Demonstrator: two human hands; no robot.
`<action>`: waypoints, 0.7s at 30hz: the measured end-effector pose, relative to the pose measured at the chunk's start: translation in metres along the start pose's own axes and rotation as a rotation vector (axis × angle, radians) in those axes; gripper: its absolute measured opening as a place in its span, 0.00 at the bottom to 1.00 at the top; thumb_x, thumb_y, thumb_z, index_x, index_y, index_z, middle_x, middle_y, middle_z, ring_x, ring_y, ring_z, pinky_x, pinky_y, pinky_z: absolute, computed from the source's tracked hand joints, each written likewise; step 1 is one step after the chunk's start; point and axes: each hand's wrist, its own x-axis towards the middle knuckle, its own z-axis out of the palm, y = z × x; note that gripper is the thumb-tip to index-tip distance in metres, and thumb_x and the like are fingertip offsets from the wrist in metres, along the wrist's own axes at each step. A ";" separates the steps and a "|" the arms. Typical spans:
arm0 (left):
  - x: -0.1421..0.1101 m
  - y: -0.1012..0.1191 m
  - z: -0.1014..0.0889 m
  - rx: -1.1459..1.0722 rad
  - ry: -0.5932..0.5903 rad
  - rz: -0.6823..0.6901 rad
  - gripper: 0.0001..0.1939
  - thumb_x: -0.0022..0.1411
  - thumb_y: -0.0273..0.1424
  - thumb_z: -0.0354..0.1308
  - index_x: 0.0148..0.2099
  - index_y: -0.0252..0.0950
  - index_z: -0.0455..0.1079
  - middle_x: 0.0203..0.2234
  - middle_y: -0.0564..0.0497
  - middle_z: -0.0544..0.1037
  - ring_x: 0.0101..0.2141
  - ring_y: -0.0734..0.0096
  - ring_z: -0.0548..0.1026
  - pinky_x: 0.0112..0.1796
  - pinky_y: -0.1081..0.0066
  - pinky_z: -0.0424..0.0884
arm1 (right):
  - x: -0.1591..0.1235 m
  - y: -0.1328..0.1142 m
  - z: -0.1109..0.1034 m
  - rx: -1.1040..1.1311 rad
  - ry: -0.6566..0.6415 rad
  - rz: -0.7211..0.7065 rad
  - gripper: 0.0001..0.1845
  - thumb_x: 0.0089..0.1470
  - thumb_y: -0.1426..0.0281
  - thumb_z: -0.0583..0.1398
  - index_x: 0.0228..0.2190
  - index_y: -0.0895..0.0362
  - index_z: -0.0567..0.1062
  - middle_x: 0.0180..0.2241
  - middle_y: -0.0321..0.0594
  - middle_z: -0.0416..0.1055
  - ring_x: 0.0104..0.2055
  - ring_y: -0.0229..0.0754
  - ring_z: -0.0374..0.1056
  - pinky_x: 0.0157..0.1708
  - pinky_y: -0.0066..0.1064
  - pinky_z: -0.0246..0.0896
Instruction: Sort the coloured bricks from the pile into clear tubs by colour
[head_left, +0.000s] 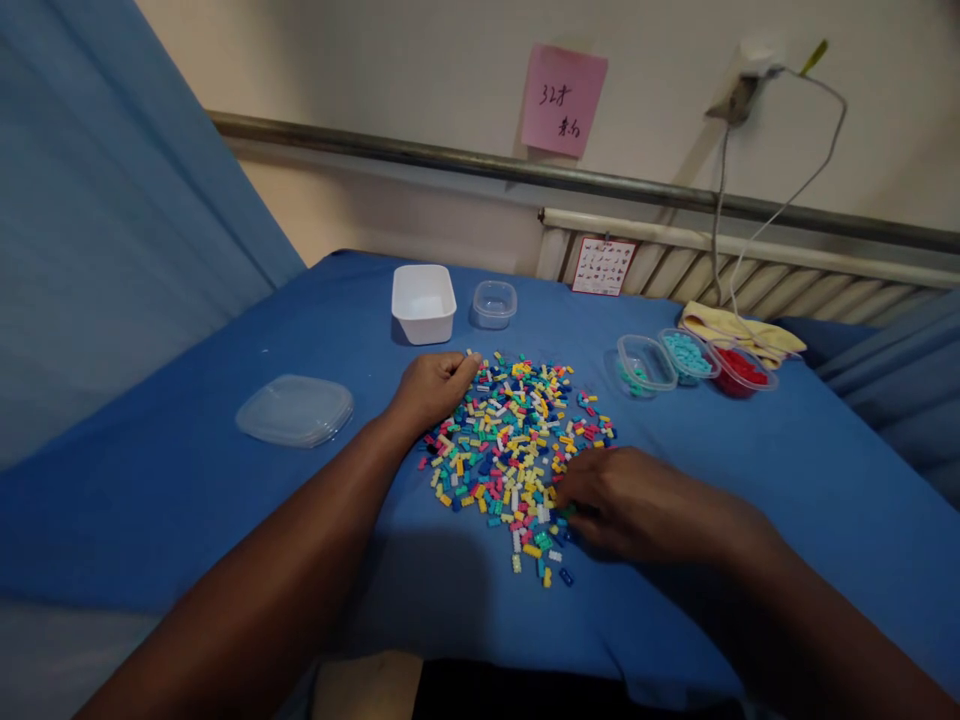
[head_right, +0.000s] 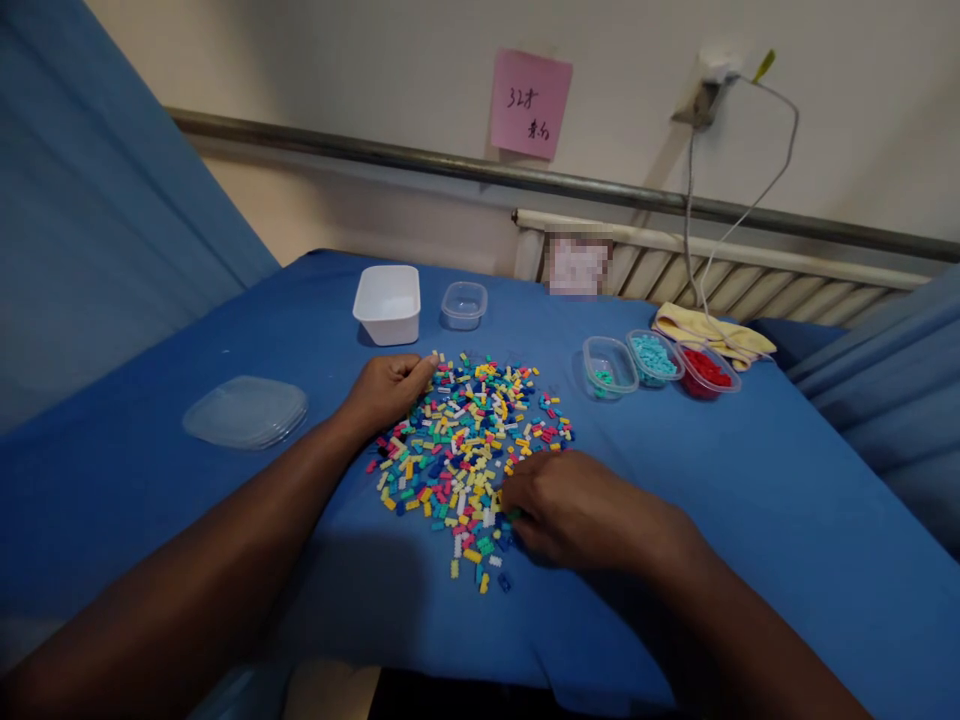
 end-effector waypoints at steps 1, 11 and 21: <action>0.000 0.000 0.000 -0.003 0.001 0.003 0.30 0.71 0.51 0.51 0.22 0.37 0.63 0.17 0.55 0.62 0.22 0.72 0.60 0.27 0.67 0.48 | 0.000 0.002 -0.002 0.026 0.004 -0.010 0.06 0.65 0.73 0.61 0.34 0.55 0.75 0.33 0.37 0.76 0.36 0.40 0.70 0.37 0.31 0.59; 0.001 0.004 -0.004 0.022 0.004 0.004 0.30 0.71 0.50 0.50 0.21 0.38 0.62 0.16 0.54 0.62 0.21 0.72 0.59 0.26 0.67 0.47 | -0.035 0.093 -0.022 -0.202 0.901 0.469 0.14 0.65 0.60 0.60 0.45 0.55 0.80 0.32 0.41 0.77 0.31 0.45 0.72 0.34 0.36 0.66; 0.002 0.003 -0.003 0.027 0.011 -0.001 0.30 0.71 0.51 0.51 0.21 0.38 0.60 0.16 0.54 0.60 0.21 0.72 0.59 0.26 0.66 0.47 | -0.036 0.146 -0.014 -0.238 1.096 0.524 0.18 0.65 0.62 0.59 0.50 0.56 0.81 0.45 0.49 0.82 0.42 0.52 0.78 0.47 0.47 0.73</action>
